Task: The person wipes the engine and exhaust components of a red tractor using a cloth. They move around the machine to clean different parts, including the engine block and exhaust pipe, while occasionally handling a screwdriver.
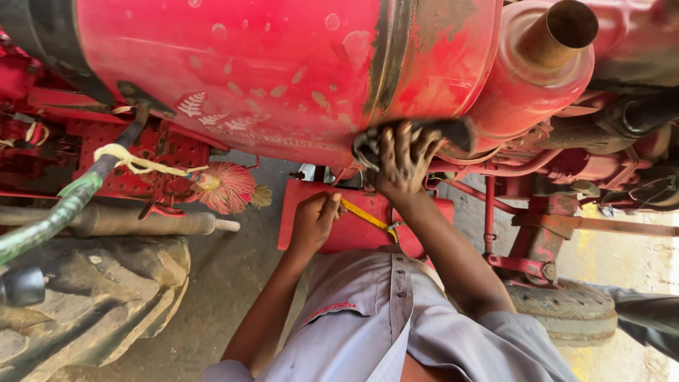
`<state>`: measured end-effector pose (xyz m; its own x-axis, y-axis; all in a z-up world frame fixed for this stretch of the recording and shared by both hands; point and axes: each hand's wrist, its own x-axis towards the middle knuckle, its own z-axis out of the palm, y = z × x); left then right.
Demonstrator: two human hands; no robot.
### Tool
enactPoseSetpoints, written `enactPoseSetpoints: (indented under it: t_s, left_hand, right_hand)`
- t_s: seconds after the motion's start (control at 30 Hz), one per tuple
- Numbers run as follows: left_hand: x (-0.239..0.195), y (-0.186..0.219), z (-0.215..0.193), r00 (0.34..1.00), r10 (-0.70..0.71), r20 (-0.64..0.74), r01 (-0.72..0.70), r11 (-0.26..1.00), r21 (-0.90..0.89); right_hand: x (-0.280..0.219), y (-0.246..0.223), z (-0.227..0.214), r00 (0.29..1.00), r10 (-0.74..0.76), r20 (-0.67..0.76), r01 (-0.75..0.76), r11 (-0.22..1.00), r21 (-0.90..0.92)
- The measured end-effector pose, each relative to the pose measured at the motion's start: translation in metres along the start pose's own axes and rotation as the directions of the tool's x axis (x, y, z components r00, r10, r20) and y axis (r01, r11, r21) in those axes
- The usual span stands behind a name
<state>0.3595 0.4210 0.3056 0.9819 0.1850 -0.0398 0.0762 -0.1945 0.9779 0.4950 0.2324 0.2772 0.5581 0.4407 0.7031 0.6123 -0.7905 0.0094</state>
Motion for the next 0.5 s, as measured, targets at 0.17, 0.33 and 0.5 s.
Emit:
enactPoseSetpoints:
  t_s: [0.17, 0.33, 0.5]
  left_hand:
    - [0.011, -0.001, 0.007, 0.999, 0.002, 0.04, -0.001, 1.0, -0.028]
    - [0.008, -0.001, 0.013, 0.998, -0.009, 0.061, 0.012, 0.999, -0.05]
    - [0.006, -0.002, 0.013, 0.991, -0.022, 0.132, 0.027, 0.999, -0.034]
  right_hand:
    - [-0.019, 0.003, 0.026, 0.993, -0.083, -0.089, 0.081, 0.996, -0.025]
    - [-0.02, -0.006, 0.027, 0.999, -0.042, 0.009, 0.042, 0.999, -0.023]
    - [0.115, -0.027, -0.073, 0.989, 0.044, -0.14, -0.047, 0.999, -0.018]
